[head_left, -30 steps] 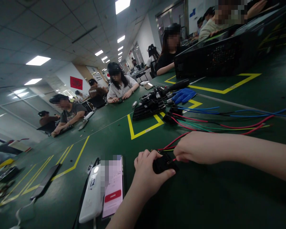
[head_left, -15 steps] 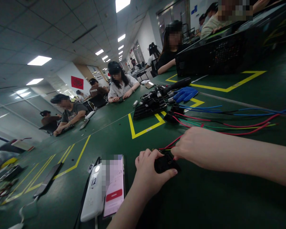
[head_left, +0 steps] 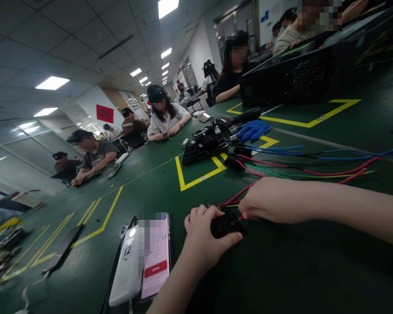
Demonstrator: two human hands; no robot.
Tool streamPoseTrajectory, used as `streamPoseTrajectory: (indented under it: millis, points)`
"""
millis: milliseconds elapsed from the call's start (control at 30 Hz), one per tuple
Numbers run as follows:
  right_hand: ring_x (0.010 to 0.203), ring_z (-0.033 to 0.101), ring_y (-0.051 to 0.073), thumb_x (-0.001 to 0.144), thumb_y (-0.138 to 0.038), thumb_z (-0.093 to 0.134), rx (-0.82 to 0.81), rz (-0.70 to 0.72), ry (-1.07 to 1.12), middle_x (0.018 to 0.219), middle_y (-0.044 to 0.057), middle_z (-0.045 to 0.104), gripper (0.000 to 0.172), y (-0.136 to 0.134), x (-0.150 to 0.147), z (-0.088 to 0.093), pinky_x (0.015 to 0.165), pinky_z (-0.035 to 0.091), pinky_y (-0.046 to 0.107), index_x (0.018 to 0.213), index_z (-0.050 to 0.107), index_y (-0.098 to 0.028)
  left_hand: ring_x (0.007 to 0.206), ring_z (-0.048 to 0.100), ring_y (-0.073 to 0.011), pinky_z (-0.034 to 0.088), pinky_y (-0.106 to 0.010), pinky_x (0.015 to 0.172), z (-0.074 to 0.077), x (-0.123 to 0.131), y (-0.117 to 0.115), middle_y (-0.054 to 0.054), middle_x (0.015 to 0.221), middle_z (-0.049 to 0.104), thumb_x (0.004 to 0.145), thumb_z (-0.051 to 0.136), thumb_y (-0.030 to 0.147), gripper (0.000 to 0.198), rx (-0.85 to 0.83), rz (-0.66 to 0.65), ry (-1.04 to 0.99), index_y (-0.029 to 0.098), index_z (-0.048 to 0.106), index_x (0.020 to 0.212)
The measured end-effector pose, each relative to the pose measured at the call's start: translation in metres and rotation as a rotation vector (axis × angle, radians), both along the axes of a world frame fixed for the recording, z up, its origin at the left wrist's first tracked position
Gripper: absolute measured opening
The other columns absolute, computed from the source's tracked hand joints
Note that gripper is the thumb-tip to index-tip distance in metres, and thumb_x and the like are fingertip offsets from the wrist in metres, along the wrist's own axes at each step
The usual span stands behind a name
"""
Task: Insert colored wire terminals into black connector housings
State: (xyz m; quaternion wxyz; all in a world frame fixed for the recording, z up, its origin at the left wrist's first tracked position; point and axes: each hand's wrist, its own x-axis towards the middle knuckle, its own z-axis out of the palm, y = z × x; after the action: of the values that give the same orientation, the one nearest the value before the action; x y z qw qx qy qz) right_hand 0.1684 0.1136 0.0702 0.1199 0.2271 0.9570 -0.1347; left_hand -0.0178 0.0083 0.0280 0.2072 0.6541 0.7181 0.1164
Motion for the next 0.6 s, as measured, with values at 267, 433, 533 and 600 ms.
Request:
streamPoseTrajectory:
  millis: [267,433,533,600]
  points:
    - [0.072,0.069,0.02,0.086,-0.012,0.065,0.289,0.131,0.022,0.078,0.001,0.075,0.018,-0.011,-0.005,0.0,0.054,0.028,0.032,0.089,0.076,-0.026,0.109,0.051,-0.0309,0.035,-0.047,0.098,-0.004,-0.001,0.001,-0.004,0.107,0.06,0.076,0.081,0.046,0.036,0.018,-0.002,0.009,0.025,0.062,0.099]
    - [0.071,0.069,0.019,0.085,-0.013,0.063,0.27,0.134,0.059,0.076,0.002,0.074,0.016,-0.009,-0.004,-0.001,0.054,0.028,0.032,0.086,0.075,-0.024,0.108,0.051,-0.0311,0.035,-0.047,0.098,-0.003,-0.001,0.001,-0.004,0.107,0.059,0.077,0.081,0.044,0.035,0.013,-0.008,0.002,0.024,0.062,0.099]
    - [0.07,0.066,0.02,0.089,-0.019,0.057,0.192,0.075,0.009,0.077,0.004,0.073,0.019,-0.004,-0.002,-0.001,0.056,0.032,0.031,0.088,0.076,-0.023,0.11,0.051,-0.0313,0.034,-0.048,0.099,-0.004,-0.001,0.001,-0.004,0.107,0.059,0.077,0.081,0.043,0.035,0.013,-0.006,-0.007,0.025,0.062,0.1]
    - [0.07,0.064,0.02,0.09,-0.021,0.052,0.093,0.033,-0.017,0.078,0.004,0.072,0.024,-0.001,-0.001,-0.002,0.058,0.034,0.031,0.088,0.076,-0.022,0.111,0.05,-0.0313,0.034,-0.049,0.101,-0.004,-0.002,0.001,-0.004,0.108,0.059,0.077,0.082,0.043,0.035,0.013,-0.008,-0.016,0.025,0.063,0.101]
